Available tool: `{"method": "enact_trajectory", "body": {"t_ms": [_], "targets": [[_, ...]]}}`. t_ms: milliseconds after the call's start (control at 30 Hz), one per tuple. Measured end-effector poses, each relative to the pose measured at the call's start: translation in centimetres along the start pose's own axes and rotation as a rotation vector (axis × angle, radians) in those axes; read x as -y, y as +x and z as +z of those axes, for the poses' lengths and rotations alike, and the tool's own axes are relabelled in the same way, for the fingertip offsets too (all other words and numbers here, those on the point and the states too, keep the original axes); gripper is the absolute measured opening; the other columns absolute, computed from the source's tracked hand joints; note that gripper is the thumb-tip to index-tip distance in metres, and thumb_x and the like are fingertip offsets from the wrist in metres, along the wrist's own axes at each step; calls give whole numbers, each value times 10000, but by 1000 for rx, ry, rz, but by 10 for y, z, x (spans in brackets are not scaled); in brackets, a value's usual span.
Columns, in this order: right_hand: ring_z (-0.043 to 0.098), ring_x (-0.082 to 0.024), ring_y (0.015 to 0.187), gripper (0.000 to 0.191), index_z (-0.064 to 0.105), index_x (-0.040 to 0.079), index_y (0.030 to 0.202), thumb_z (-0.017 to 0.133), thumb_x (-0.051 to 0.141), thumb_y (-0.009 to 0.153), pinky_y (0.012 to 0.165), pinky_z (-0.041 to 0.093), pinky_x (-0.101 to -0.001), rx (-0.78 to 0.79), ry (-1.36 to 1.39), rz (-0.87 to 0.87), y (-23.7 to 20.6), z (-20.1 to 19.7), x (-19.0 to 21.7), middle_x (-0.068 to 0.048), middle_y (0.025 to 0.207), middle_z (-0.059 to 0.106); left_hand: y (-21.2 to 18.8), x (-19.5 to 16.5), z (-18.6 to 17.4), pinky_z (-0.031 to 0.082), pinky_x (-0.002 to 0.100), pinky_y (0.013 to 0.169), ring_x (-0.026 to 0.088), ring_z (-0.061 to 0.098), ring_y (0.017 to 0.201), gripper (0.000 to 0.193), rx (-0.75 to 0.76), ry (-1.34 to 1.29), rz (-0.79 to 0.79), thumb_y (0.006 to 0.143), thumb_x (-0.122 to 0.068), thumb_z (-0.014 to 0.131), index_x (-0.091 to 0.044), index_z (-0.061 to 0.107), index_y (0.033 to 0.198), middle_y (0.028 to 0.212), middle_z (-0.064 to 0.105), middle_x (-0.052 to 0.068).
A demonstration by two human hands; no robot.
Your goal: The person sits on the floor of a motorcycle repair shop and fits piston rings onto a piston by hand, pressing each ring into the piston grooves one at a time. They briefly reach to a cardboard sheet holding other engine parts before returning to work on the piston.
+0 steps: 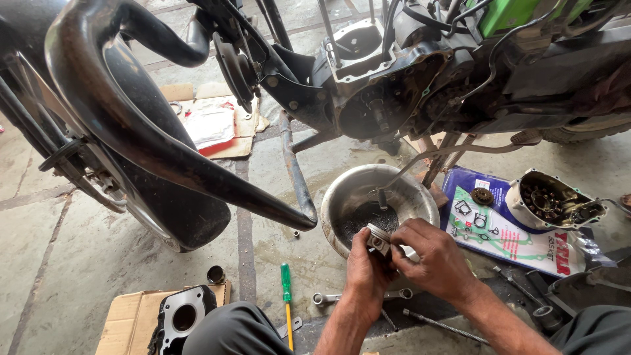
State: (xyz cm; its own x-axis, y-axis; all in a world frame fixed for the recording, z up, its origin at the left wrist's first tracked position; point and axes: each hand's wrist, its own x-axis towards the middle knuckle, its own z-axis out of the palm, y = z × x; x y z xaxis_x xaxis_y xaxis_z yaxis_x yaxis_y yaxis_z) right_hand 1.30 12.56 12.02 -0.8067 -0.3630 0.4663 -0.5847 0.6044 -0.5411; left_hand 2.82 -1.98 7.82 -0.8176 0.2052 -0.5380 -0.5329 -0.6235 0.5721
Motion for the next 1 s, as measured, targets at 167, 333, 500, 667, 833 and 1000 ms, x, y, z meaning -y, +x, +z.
{"method": "enact_trajectory", "body": {"t_ms": [167,333,500,667,833,1000], "targets": [[744,-212,783,165,706,49,918,779,57,770,682,591,-340,-15,121,31,1,0,1,-73,876,726,5,3,-3,421,326,655,126,511,718,489,20,-23,26,997,-604,398,-158,593,954,775,558,-12],[747,-197,804,149,714,49,933,771,63,797,678,586,-334,-57,143,95,-1,4,5,-68,905,726,6,4,-3,442,338,683,132,536,743,471,-20,-68,36,987,-580,405,-153,602,971,799,574,-2],[737,-175,836,217,702,51,977,798,136,803,696,616,-303,-79,230,232,0,10,3,-51,956,711,4,5,-1,447,326,698,124,522,757,477,-29,-55,42,983,-566,422,-144,641,1020,831,581,-3],[733,-173,891,202,729,57,982,800,148,816,718,619,-302,-77,236,210,-2,13,-4,-54,984,726,2,5,1,448,334,703,131,518,767,471,-35,-50,36,996,-561,424,-137,629,1023,831,563,0],[769,-146,876,180,744,74,1008,751,162,851,694,626,-287,4,353,408,-4,18,-12,-36,986,760,2,5,1,442,351,708,129,506,774,481,-63,-28,-20,1006,-557,357,-142,600,1002,848,545,3],[775,-157,887,168,774,62,1013,736,132,866,704,669,-273,28,389,417,-7,20,-17,-55,995,789,2,6,-1,423,344,699,126,468,748,478,-42,-98,-77,1001,-561,343,-152,591,997,849,541,-6]]}}
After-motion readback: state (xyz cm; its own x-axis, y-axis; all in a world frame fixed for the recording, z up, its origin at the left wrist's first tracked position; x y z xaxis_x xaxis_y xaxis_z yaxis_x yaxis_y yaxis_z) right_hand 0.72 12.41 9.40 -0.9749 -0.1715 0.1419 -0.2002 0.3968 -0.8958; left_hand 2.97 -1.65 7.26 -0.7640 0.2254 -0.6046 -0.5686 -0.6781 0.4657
